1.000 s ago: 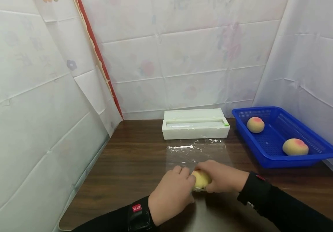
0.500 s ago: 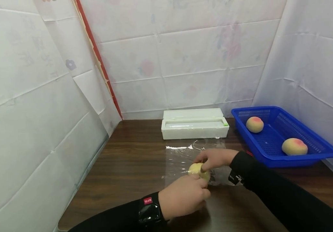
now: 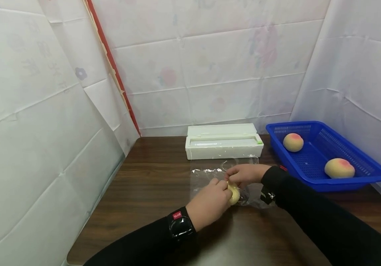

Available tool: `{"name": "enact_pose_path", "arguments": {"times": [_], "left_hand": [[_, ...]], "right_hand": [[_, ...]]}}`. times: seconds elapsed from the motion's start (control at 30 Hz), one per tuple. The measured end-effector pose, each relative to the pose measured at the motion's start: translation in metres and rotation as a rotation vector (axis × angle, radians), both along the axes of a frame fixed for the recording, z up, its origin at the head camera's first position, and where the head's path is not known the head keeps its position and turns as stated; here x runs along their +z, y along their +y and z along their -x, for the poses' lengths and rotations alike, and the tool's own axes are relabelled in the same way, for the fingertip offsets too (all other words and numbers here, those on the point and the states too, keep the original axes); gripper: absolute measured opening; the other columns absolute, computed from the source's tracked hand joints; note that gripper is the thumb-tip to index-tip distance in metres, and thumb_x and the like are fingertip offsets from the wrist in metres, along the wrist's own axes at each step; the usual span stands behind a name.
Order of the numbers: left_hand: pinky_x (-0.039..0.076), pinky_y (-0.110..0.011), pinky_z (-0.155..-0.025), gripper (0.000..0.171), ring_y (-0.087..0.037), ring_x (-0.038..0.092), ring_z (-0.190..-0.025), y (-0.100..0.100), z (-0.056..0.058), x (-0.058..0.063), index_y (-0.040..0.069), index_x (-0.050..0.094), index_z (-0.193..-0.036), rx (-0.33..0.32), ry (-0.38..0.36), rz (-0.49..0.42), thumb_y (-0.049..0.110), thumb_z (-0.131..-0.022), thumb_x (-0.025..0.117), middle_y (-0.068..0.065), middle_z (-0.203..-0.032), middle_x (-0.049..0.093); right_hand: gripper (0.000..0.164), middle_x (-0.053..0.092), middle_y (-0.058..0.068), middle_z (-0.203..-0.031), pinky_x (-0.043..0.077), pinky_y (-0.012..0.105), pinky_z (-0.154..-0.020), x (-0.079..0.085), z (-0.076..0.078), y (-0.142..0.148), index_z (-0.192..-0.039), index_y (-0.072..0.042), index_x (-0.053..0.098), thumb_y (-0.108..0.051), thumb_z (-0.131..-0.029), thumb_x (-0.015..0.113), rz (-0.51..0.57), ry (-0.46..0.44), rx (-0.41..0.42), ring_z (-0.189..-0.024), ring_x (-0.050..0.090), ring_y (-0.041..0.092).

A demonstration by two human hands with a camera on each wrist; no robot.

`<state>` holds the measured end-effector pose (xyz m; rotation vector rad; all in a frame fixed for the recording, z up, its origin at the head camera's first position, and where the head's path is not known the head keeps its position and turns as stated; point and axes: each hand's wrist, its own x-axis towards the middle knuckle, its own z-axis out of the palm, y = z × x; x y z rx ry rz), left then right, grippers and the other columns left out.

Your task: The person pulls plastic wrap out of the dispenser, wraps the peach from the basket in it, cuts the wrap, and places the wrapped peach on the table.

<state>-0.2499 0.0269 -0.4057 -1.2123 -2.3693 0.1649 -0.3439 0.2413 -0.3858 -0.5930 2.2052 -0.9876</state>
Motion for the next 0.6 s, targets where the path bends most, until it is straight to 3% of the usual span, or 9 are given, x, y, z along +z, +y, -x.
{"name": "enact_pose_path", "arguments": {"times": [0.17,0.27,0.37,0.5,0.6], "left_hand": [[0.045,-0.027,-0.086,0.022,-0.013,0.06,-0.093,0.0,0.012,-0.003,0.02,0.075,-0.098,-0.013,-0.002,-0.03,0.038,-0.088,0.085,0.006,-0.103,0.071],[0.047,-0.029,-0.093,0.021,-0.012,0.065,-0.101,0.0,0.022,-0.001,0.02,0.076,-0.101,0.001,-0.073,-0.048,0.036,-0.09,0.084,0.007,-0.106,0.073],[0.05,-0.031,-0.097,0.021,-0.011,0.067,-0.104,0.0,0.032,0.003,0.02,0.077,-0.103,0.025,-0.179,-0.077,0.034,-0.09,0.084,0.007,-0.107,0.074],[0.052,-0.031,-0.097,0.021,-0.011,0.069,-0.101,0.0,0.044,0.007,0.019,0.078,-0.103,0.034,-0.285,-0.099,0.032,-0.088,0.086,0.007,-0.105,0.075],[0.054,-0.032,-0.096,0.023,-0.013,0.069,-0.099,-0.001,0.051,0.008,0.02,0.078,-0.105,0.034,-0.33,-0.103,0.032,-0.088,0.086,0.007,-0.107,0.074]], "right_hand": [[0.031,0.068,0.007,-0.105,0.053,0.029,-0.073,0.0,0.0,0.004,-0.121,-0.005,0.071,-0.018,-0.101,0.05,-0.014,0.008,-0.012,-0.082,0.06,0.013],[0.04,0.069,0.013,-0.122,0.057,0.033,-0.076,0.006,-0.005,0.009,-0.139,-0.005,0.066,-0.026,-0.108,0.051,-0.074,0.068,-0.045,-0.086,0.065,0.016],[0.049,0.067,0.016,-0.128,0.06,0.039,-0.076,0.011,-0.014,0.016,-0.151,-0.005,0.055,-0.036,-0.113,0.048,-0.095,0.098,-0.099,-0.086,0.068,0.021],[0.047,0.069,0.013,-0.103,0.057,0.039,-0.07,0.014,-0.028,0.028,-0.15,-0.01,0.051,-0.031,-0.109,0.059,-0.072,0.09,-0.098,-0.077,0.065,0.022],[0.049,0.068,0.009,-0.098,0.054,0.037,-0.071,0.015,-0.036,0.038,-0.147,-0.016,0.055,-0.019,-0.101,0.071,-0.083,0.164,-0.081,-0.081,0.062,0.021]]}}
